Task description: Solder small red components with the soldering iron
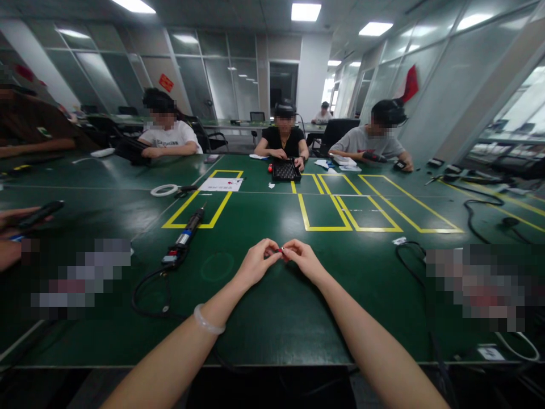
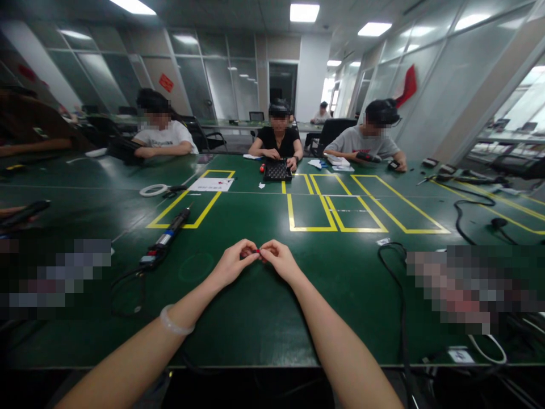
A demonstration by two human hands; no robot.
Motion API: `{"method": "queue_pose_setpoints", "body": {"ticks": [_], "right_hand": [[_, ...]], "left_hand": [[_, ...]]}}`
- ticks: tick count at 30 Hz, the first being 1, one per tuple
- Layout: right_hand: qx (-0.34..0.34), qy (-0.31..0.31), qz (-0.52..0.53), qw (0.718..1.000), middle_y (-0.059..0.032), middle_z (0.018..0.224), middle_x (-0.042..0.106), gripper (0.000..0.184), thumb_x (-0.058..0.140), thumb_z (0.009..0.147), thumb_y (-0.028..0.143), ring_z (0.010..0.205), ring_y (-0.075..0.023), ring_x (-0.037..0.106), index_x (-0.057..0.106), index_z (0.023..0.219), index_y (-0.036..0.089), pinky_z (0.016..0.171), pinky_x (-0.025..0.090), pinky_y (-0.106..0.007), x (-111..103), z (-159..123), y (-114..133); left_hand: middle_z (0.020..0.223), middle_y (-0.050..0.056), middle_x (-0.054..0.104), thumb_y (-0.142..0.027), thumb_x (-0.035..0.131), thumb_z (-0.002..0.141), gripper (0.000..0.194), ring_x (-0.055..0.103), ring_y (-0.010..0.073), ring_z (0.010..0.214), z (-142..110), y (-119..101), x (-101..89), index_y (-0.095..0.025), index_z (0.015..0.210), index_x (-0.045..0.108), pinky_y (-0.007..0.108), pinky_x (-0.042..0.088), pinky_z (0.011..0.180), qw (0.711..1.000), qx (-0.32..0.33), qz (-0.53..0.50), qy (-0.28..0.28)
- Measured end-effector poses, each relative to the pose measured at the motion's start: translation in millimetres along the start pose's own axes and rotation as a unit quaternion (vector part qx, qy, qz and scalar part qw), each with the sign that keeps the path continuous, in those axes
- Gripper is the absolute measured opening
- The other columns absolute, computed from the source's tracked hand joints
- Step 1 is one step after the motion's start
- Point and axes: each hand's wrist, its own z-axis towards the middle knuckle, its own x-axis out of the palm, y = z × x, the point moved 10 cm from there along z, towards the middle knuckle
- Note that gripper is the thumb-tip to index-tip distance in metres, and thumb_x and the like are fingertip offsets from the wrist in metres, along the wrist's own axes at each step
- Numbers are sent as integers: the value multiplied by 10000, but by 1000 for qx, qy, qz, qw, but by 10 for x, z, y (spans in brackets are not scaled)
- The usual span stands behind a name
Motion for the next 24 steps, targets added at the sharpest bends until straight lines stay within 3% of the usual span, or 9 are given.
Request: {"method": "queue_pose_setpoints", "body": {"ticks": [9,15,19,24], "right_hand": [[15,-2,-16,1000,-8,639,638,306,612,795,453,600,-122,580,600,784,147,644,466,-273,1,25,-76],[4,4,26,1000,3,736,639,327,665,758,411,637,-116,577,576,973,181,654,467,-264,33,8,-37],[-1,9,7,1000,-3,735,636,298,677,744,423,662,-123,582,596,890,176,665,471,-267,47,-1,-10],[9,6,-10,1000,-12,664,643,315,622,788,465,622,-128,583,604,829,154,654,473,-277,14,17,-55]], "left_hand": [[915,30,623,-286,585,806,161,597,152,806,-35,-103,-16,-191,935,600,277,462,758,1000,26,12,-3],[889,31,649,-330,565,831,191,607,157,797,-13,27,-11,-182,942,614,280,466,748,1000,-2,-23,4],[895,33,655,-332,558,831,212,621,161,826,-10,74,15,-181,976,598,282,482,761,998,-16,-57,8],[861,11,655,-302,587,808,259,624,152,810,-30,-22,25,-202,1047,584,272,482,767,999,-3,-47,17]]}}
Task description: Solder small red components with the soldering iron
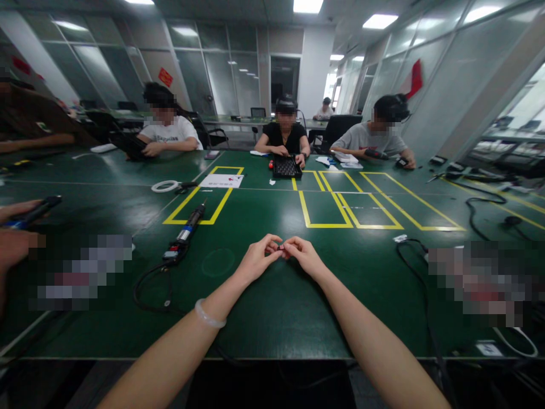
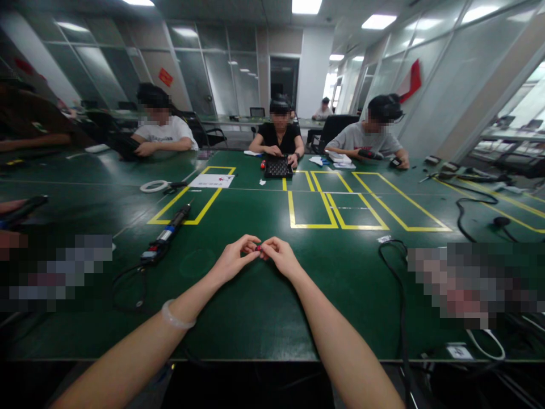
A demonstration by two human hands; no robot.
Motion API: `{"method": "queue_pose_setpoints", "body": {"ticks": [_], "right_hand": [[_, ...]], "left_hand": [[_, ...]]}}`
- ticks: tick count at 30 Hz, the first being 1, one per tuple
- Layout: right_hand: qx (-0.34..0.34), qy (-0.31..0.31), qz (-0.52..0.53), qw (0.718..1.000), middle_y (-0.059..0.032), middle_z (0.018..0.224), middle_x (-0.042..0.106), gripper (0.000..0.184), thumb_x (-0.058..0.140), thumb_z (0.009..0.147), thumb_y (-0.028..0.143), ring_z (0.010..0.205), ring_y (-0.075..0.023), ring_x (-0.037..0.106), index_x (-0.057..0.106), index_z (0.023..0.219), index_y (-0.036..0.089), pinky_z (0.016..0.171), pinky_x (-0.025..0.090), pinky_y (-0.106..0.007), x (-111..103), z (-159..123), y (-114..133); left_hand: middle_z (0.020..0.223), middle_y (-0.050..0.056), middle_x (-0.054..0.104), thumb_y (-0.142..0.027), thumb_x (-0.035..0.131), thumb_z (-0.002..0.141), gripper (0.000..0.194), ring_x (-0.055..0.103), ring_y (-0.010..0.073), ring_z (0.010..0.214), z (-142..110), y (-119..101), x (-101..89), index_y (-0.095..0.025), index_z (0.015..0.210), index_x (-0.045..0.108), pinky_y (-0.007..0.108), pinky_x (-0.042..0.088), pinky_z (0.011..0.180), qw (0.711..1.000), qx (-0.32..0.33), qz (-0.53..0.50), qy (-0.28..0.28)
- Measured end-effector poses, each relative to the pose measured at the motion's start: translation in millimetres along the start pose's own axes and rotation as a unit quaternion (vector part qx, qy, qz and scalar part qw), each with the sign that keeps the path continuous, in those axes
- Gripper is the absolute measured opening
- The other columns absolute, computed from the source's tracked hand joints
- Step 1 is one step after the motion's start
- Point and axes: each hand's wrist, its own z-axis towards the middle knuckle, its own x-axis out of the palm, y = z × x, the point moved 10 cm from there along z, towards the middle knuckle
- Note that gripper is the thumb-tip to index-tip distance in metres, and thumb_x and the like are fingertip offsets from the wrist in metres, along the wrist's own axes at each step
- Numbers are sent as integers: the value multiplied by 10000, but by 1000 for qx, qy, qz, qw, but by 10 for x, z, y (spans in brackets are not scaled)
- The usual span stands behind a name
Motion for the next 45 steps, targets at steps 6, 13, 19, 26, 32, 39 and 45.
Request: {"method": "queue_pose_setpoints", "body": {"ticks": [6,13,19,26,32,39,45], "right_hand": [[0,-3,24,1000,-10,687,648,296,628,789,437,628,-129,595,594,890,160,656,474,-275,-3,10,-32],[-6,4,28,1000,-5,689,646,255,648,775,400,639,-127,593,568,838,165,659,469,-276,-6,15,-55],[1,6,21,1000,-12,682,652,252,633,788,389,616,-125,589,577,869,157,654,469,-275,-5,19,-67],[-8,14,54,998,-19,709,661,259,622,802,378,644,-128,602,582,939,161,671,479,-280,15,6,-39],[-9,25,75,997,-19,696,658,261,646,791,383,662,-138,616,580,921,167,679,489,-288,21,-1,-34],[-4,24,66,998,-22,707,663,267,615,813,394,657,-136,616,573,943,166,684,490,-292,37,-3,-36],[3,23,37,999,-20,680,658,274,597,822,416,634,-134,611,574,909,158,666,486,-283,43,1,-37]], "left_hand": [[888,27,681,-314,536,850,201,637,162,838,-2,28,-5,-185,982,616,276,474,775,1000,-9,-12,2],[875,16,676,-293,564,828,225,640,155,822,5,87,20,-192,1028,587,264,478,756,1000,-12,-16,0],[862,8,672,-267,551,833,168,636,151,823,1,38,14,-202,985,582,261,474,771,1000,4,13,-2],[891,20,672,-280,544,843,171,634,156,853,6,64,-2,-184,975,598,269,475,792,1000,3,-6,-3],[899,23,674,-308,546,845,174,631,165,859,-6,5,4,-185,950,611,277,476,801,1000,4,-2,9],[902,31,684,-317,543,848,194,635,163,851,0,89,28,-176,961,613,272,470,786,1000,-12,-11,16],[838,41,666,-384,544,845,273,599,135,725,44,346,160,-140,955,600,247,463,683,993,-55,-88,53]]}}
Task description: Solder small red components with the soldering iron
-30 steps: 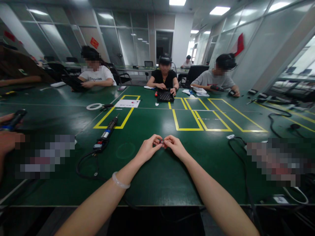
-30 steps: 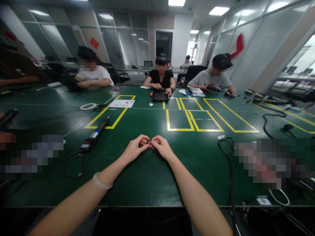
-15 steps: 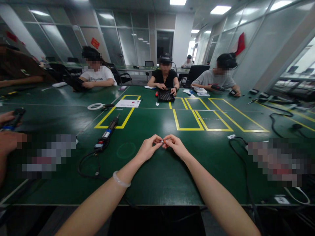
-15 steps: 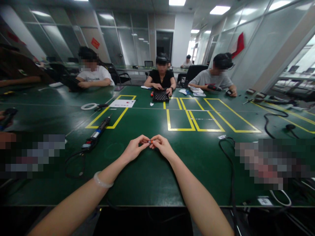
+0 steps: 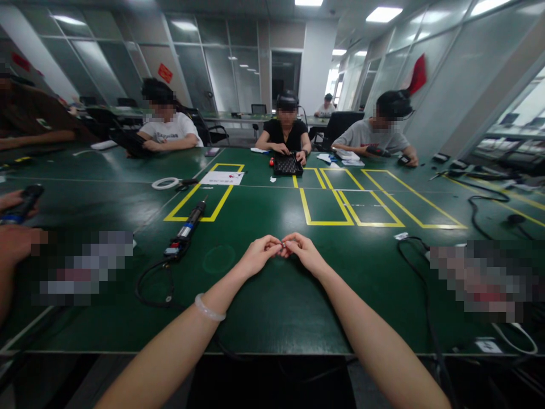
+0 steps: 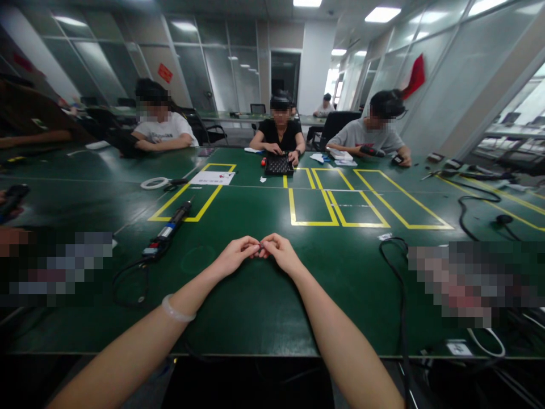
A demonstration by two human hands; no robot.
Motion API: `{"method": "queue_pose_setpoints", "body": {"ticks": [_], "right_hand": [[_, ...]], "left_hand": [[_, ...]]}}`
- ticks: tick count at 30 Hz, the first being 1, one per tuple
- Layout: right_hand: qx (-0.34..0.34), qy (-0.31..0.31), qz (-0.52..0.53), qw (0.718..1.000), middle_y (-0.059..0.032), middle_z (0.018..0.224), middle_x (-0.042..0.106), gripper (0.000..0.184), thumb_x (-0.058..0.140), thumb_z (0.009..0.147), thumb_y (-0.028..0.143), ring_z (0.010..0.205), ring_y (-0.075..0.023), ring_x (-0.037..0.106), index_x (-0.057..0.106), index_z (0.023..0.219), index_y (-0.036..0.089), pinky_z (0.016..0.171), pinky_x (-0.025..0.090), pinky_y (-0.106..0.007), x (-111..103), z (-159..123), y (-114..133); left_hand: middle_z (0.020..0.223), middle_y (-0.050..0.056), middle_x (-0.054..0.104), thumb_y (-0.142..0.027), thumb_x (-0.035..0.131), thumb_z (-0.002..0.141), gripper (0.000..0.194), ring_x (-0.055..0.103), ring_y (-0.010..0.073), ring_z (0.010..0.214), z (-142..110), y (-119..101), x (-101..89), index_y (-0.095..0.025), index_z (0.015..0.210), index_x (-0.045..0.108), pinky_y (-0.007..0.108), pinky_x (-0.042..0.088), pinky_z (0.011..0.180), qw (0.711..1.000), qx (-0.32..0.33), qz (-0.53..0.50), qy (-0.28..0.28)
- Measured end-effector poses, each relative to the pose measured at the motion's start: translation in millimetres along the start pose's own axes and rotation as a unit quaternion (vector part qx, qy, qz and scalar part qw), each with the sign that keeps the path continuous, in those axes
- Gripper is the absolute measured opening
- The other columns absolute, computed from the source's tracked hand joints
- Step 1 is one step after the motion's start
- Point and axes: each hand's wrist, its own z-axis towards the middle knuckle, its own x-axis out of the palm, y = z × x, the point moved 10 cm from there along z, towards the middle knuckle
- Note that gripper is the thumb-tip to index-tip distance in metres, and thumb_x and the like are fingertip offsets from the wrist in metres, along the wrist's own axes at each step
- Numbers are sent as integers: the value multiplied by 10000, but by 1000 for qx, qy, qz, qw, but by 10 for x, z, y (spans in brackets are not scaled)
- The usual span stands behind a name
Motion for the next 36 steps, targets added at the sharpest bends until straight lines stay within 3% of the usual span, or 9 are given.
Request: {"method": "queue_pose_setpoints", "body": {"ticks": [6,16,22,24,27,30,34,36], "right_hand": [[14,-8,-25,1000,-16,640,638,316,579,820,469,605,-131,597,569,773,156,657,484,-283,-23,2,3],[3,-16,-44,999,-30,817,666,293,698,729,388,701,-131,594,630,897,159,692,466,-269,-72,9,-16],[6,3,-77,997,-35,799,663,302,705,723,394,693,-133,592,619,872,147,667,460,-259,-22,7,-44],[5,2,-94,996,-29,775,655,297,684,743,405,672,-129,581,614,871,145,654,457,-258,-9,1,-30],[9,-4,-112,994,-26,750,648,295,665,760,409,642,-125,567,607,873,143,634,449,-258,3,-13,-13],[14,-1,-119,993,-33,758,654,297,659,763,411,646,-129,571,608,881,143,627,445,-258,16,-24,-10],[17,6,-118,993,-39,781,666,296,663,760,403,669,-137,590,608,889,143,640,447,-260,14,-27,-27],[19,10,-117,993,-42,790,671,289,662,761,395,679,-139,598,606,888,142,648,448,-261,17,-28,-40]], "left_hand": [[765,39,647,-431,462,882,335,568,124,667,14,18,46,-133,838,608,245,456,661,1000,-11,4,18],[881,37,666,-358,563,835,229,622,156,808,-43,-146,-86,-164,945,614,270,477,754,998,27,58,-20],[918,45,671,-358,539,848,225,626,165,834,-87,-232,-58,-170,944,616,273,479,761,994,44,104,-2],[939,42,673,-383,515,860,260,626,171,856,-84,-278,-136,-182,991,617,273,474,773,990,49,135,1],[1005,44,667,-421,474,876,323,618,188,923,-61,-278,-566,-207,1076,609,283,460,815,972,38,228,-34],[1071,64,648,-440,473,869,354,599,213,972,-84,-78,-1354,-202,1094,608,297,456,830,929,-38,356,-94],[1090,120,635,-489,550,816,442,589,258,925,-340,367,-2568,-153,1091,633,336,459,767,827,-228,480,-184],[875,133,669,-521,608,766,498,595,262,806,-432,489,-2896,-78,984,670,340,461,704,819,-249,479,-194]]}}
